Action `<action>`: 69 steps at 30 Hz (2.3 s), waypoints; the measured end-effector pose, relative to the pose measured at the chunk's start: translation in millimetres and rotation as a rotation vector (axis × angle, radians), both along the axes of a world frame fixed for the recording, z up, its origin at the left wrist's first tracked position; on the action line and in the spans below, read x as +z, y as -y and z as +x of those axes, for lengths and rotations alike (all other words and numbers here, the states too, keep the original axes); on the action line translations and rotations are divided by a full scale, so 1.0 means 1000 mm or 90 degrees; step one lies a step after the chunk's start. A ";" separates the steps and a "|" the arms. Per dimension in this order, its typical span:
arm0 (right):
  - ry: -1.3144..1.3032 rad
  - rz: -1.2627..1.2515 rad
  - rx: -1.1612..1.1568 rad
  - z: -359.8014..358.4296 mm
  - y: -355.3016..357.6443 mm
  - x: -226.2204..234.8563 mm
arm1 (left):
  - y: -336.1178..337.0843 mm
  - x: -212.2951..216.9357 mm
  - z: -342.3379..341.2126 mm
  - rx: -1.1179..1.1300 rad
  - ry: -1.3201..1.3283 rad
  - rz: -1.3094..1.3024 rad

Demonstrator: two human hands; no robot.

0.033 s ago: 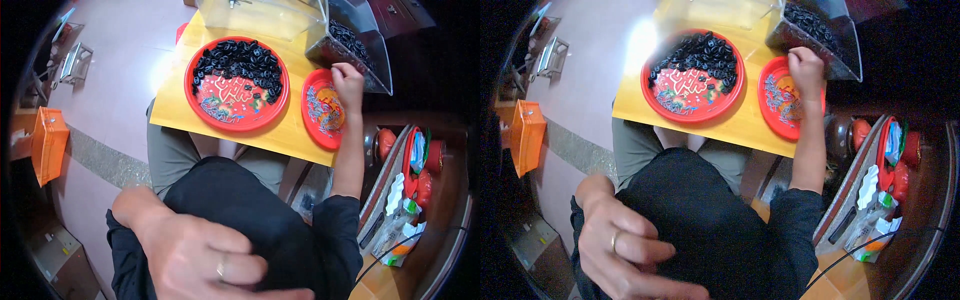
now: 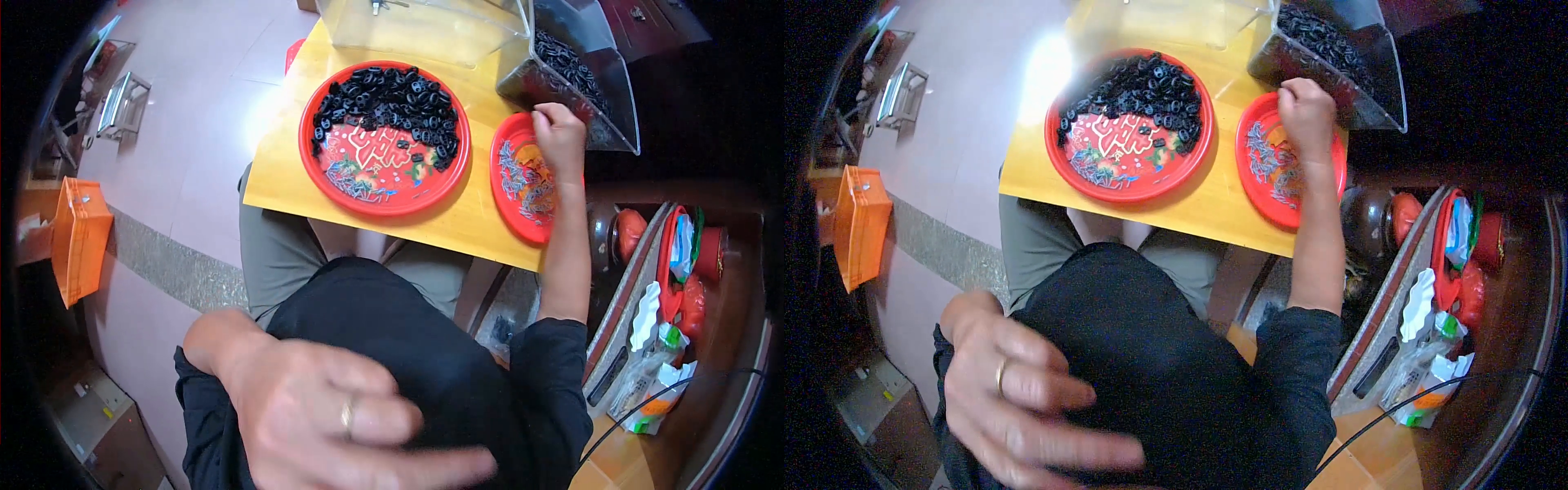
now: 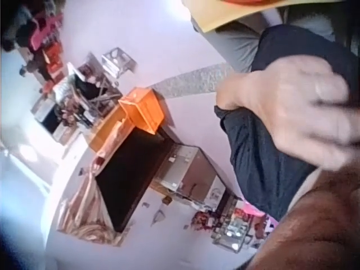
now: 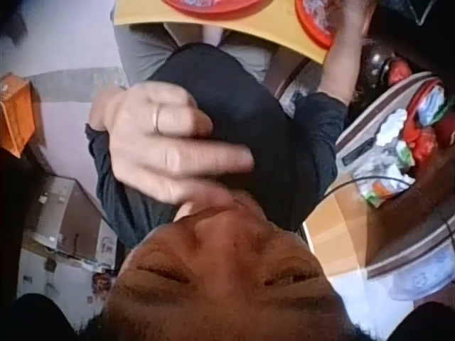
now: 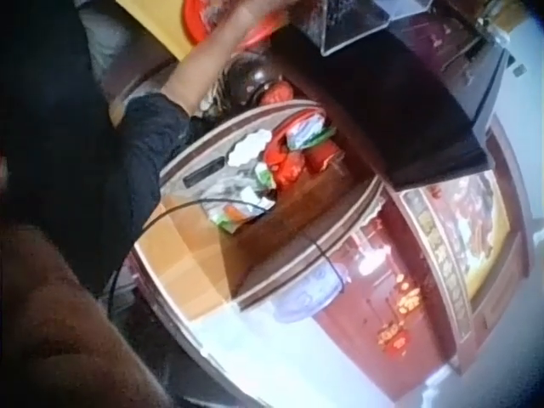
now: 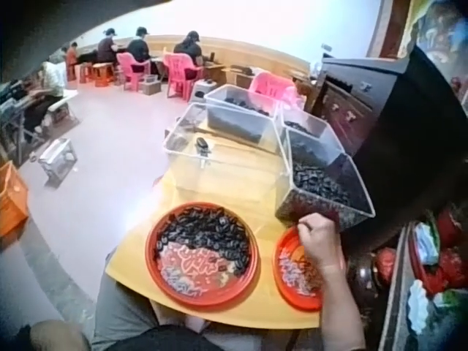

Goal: The person assembles small plastic cord locks by hand, picking components from a plate and fitting the pieces together.

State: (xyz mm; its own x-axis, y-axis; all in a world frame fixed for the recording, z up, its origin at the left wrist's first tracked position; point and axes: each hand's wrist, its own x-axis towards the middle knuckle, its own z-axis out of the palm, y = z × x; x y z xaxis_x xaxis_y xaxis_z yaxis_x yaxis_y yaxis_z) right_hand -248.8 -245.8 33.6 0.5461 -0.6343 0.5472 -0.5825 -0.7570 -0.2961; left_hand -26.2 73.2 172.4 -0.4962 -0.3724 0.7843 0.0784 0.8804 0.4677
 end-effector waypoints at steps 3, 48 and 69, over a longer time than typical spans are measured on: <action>-0.259 -0.076 -0.134 0.015 -0.001 -0.015 | -0.001 -0.026 0.000 0.190 0.036 0.051; -0.086 -0.261 -0.111 0.019 0.036 0.080 | -0.037 -0.147 0.029 0.595 0.175 0.434; -0.239 0.033 0.202 0.093 -0.131 -0.026 | -0.068 -0.177 0.027 0.602 0.215 0.415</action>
